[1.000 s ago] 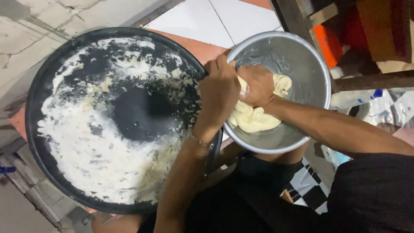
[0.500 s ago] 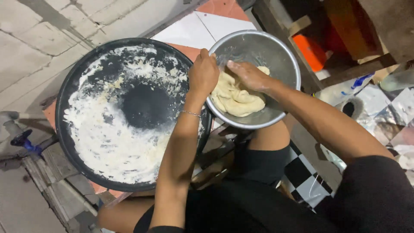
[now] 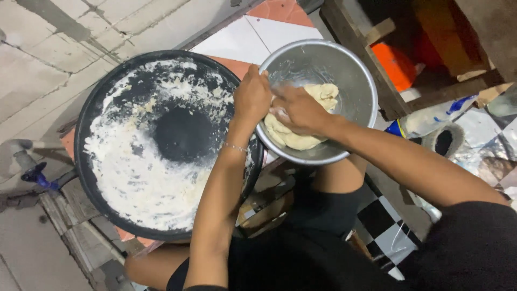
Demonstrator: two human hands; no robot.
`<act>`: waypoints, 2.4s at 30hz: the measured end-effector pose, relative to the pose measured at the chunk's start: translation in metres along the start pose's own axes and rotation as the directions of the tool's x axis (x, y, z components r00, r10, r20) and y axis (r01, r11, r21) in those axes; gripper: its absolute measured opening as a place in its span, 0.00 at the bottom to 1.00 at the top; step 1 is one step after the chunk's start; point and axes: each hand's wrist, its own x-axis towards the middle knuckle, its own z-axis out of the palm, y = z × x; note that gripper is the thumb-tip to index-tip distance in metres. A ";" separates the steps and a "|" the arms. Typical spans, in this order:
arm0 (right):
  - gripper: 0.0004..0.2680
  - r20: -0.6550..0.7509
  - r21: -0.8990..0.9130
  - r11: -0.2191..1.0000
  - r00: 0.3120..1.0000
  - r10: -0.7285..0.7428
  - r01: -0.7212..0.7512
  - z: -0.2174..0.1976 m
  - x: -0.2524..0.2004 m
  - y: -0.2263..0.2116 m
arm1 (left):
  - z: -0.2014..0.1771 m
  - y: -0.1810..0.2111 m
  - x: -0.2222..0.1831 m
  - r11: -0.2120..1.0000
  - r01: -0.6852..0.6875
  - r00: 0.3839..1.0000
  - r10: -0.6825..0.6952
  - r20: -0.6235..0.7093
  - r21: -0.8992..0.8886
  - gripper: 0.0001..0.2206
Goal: Kneading a large batch of dough by hand in a metal bowl and adding flour.
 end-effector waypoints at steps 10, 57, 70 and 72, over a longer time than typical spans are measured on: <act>0.16 -0.199 -0.303 0.911 0.915 -0.350 0.282 0.106 0.006 0.095 | 0.023 -0.017 0.016 0.997 0.016 0.997 -0.010 -0.076 0.079 0.16; 0.31 0.408 0.180 0.551 0.571 0.712 -0.815 -0.030 0.004 0.015 | 0.035 -0.011 -0.017 0.996 0.077 0.956 -0.064 -0.286 0.034 0.16; 0.18 0.023 0.007 0.781 0.781 0.624 -0.625 0.072 0.021 0.069 | 0.046 -0.014 -0.010 0.986 0.042 0.892 0.035 -0.451 0.159 0.13; 0.16 0.067 0.000 0.809 0.807 0.586 -0.588 0.078 0.017 0.076 | 0.045 -0.016 -0.014 0.979 0.021 0.900 0.069 -0.430 0.202 0.12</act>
